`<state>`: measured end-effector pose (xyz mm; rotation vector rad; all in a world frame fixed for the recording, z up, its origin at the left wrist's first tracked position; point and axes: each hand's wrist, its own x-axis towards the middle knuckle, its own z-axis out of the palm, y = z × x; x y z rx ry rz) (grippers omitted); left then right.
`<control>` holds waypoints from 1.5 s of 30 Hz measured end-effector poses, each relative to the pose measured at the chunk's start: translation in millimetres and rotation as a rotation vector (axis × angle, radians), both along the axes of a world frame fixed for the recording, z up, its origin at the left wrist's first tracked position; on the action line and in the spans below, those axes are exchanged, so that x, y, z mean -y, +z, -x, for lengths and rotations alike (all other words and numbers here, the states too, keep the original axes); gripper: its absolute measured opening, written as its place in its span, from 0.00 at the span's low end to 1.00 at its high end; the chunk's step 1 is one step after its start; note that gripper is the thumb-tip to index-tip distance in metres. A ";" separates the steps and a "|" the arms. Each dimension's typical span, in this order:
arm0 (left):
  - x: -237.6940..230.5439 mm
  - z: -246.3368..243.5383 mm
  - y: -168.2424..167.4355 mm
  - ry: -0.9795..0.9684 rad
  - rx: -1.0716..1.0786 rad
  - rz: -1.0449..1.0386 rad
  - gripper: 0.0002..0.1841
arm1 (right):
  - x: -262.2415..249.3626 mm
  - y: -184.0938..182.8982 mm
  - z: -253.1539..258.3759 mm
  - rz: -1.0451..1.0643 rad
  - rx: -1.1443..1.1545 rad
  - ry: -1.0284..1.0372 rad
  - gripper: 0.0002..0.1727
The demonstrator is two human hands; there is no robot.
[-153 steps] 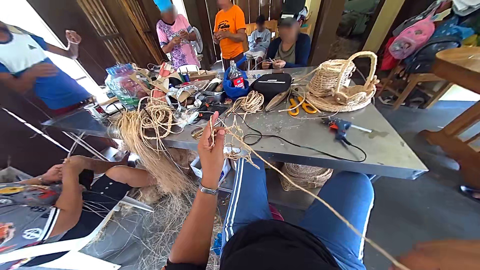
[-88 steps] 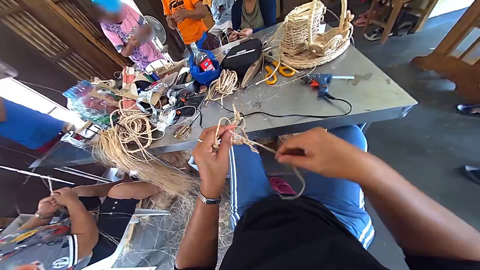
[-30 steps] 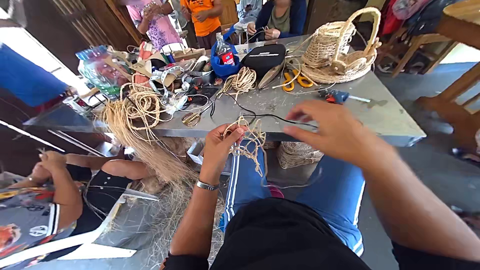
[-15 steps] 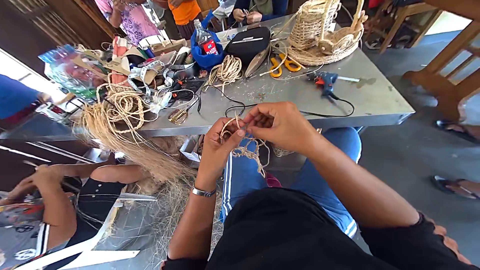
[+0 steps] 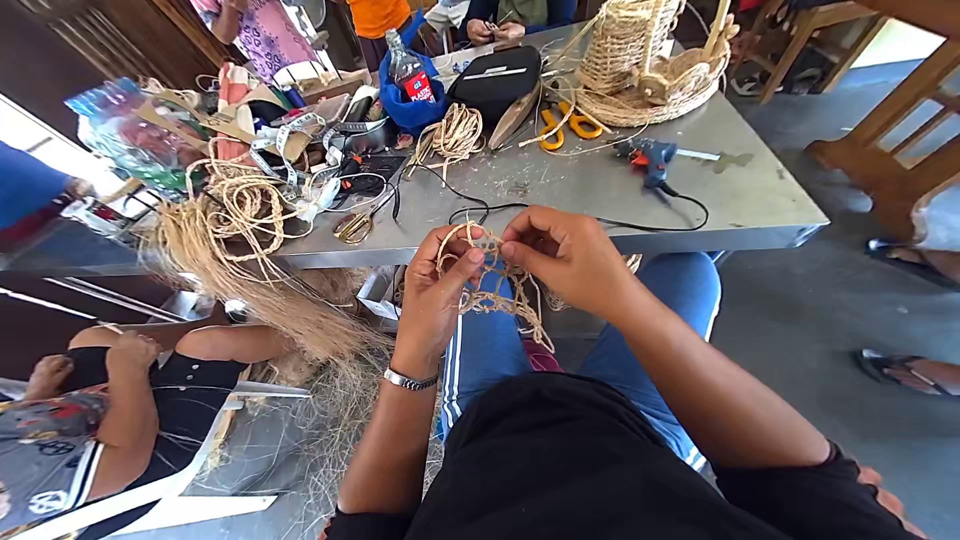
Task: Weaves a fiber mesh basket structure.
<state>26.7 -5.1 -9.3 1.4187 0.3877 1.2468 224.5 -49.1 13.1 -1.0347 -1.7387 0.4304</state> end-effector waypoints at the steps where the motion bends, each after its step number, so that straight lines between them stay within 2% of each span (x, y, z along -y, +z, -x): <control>1: 0.7 -0.7 0.7 -0.001 0.030 0.033 0.12 | 5.2 0.2 1.5 0.000 0.004 -0.025 0.06; 6: 1.7 -4.9 -2.7 -0.038 0.137 0.152 0.11 | 14.2 -4.2 6.8 -0.136 0.099 -0.154 0.09; 12: 6.4 -10.7 -5.5 -0.080 0.209 0.206 0.10 | 18.2 -2.7 11.8 -0.249 -0.023 -0.164 0.08; 20: 7.8 -7.2 -7.9 -0.064 0.218 0.189 0.05 | 18.1 0.4 8.3 -0.266 0.013 -0.140 0.10; 24: 8.0 -5.0 -6.4 -0.127 0.222 0.193 0.05 | 15.4 3.1 8.9 -0.272 0.038 -0.154 0.11; 26: 7.3 -3.5 -6.2 -0.185 0.248 0.216 0.07 | 15.4 2.6 10.4 -0.268 0.041 -0.147 0.12; 31: 6.2 -4.9 -5.5 -0.252 0.325 0.275 0.18 | 20.7 5.8 15.8 -0.282 0.035 -0.163 0.10; 35: 7.0 -6.7 -5.1 -0.263 0.343 0.263 0.23 | 29.8 10.0 23.1 -0.368 0.134 -0.226 0.11; 39: 9.5 -7.3 -3.6 -0.172 0.307 0.208 0.24 | 37.1 12.6 28.0 -0.307 0.190 -0.232 0.13; 45: 13.5 -8.5 0.2 -0.032 0.277 0.114 0.23 | 43.4 19.7 24.2 -0.046 -0.017 0.008 0.13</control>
